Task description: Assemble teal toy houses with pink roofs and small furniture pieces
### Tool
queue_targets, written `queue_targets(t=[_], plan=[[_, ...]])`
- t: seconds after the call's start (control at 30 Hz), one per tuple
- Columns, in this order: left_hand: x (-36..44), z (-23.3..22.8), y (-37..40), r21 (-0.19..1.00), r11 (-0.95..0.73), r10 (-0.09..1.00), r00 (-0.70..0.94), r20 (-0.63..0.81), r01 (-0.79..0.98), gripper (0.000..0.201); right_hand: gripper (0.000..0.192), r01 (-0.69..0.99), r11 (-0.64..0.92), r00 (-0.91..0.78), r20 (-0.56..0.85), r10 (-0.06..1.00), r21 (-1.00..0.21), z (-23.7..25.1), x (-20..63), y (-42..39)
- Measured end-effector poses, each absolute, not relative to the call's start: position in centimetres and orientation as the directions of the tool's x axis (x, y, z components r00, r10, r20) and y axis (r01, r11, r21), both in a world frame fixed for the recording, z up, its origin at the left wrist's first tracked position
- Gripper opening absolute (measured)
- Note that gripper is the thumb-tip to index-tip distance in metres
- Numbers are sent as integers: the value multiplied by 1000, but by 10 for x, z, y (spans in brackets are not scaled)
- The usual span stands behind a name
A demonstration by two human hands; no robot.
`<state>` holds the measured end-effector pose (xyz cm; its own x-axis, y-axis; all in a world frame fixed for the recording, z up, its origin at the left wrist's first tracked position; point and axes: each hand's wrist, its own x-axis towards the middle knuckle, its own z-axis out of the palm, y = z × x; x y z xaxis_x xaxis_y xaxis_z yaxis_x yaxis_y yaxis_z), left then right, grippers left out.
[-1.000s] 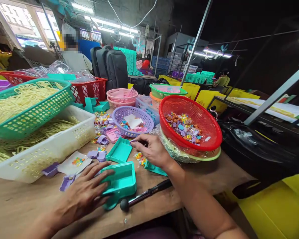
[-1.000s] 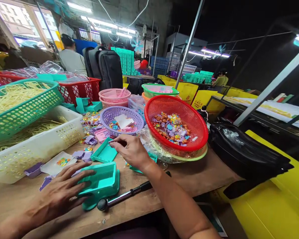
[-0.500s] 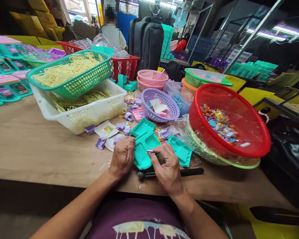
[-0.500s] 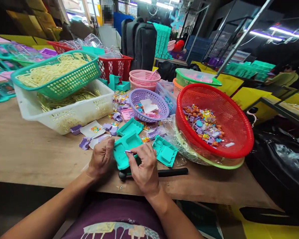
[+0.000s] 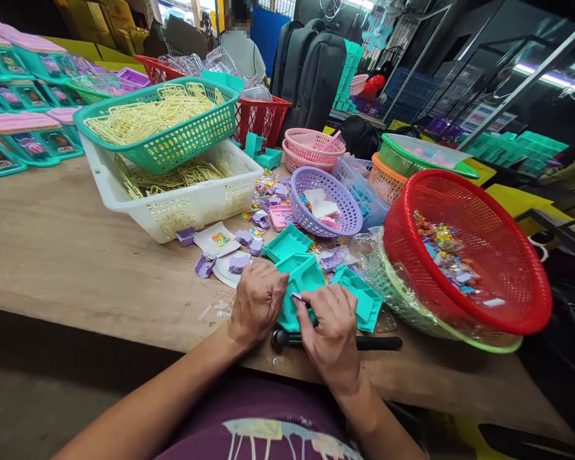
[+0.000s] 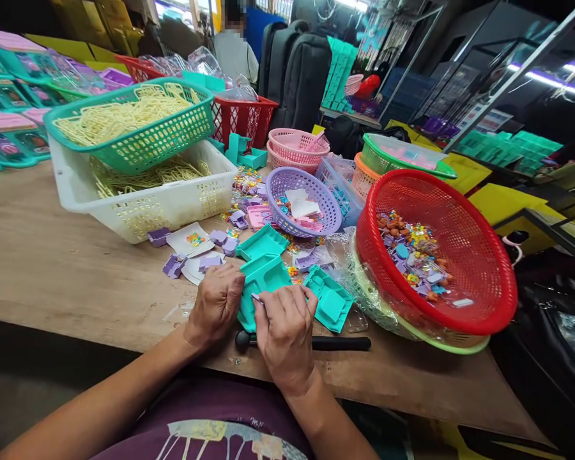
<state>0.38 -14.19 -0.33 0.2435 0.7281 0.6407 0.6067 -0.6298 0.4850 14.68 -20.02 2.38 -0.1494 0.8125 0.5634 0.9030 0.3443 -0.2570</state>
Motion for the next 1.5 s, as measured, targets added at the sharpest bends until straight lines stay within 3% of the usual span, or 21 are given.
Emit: queue_targets(t=[0.13,0.23,0.47,0.63,0.73,0.8,0.9,0.97,1.03,1.1,1.13,1.23,1.3,1.37,1.43,1.5], plan=[[6,-2,-143,465,-660,698,253,670,591,45,14,935,335,-234,509,828,-116,30,144,-203],[7,-3,-143,467,-673,690,258,676,574,45,16,936,340,-258,484,836,-88,32,142,-202],[7,-2,-144,472,-668,708,296,641,576,48,18,944,310,-222,481,848,-112,32,137,-201],[12,-6,-145,183,-746,558,450,697,641,42,20,939,304,-214,419,882,-161,5,142,-201],[9,-8,-142,155,-741,541,443,715,653,42,13,908,329,-196,432,880,-258,-4,152,-200],[4,-6,-139,208,-704,574,372,730,679,46,5,865,392,-219,469,856,-313,7,161,-197],[-2,-4,-139,243,-649,619,315,719,721,45,10,780,507,-261,546,796,-367,49,171,-184],[0,-5,-142,204,-665,608,363,706,718,38,12,770,558,-311,581,752,-310,80,165,-165],[5,-9,-145,152,-710,560,422,713,687,31,10,748,631,-482,485,730,-206,99,143,-138],[10,-14,-146,126,-729,537,448,715,673,31,10,705,696,-661,226,715,-139,102,110,-107],[11,-15,-147,125,-726,545,455,704,676,32,10,711,695,-692,66,719,-105,99,92,-92],[7,-13,-151,132,-737,578,517,631,663,32,23,715,688,-699,-100,708,-126,75,50,-55],[-2,-10,-156,196,-792,559,558,613,578,27,28,730,647,-680,-133,721,-222,60,39,-41],[-16,-9,-160,342,-817,554,468,689,464,19,30,731,607,-664,-121,738,-311,49,41,-34],[-32,-12,-159,563,-717,658,132,741,411,17,28,720,593,-659,-86,748,-360,46,51,-32],[-44,-16,-150,816,-482,778,-272,566,319,20,23,712,580,-650,-60,758,-396,49,63,-31]])
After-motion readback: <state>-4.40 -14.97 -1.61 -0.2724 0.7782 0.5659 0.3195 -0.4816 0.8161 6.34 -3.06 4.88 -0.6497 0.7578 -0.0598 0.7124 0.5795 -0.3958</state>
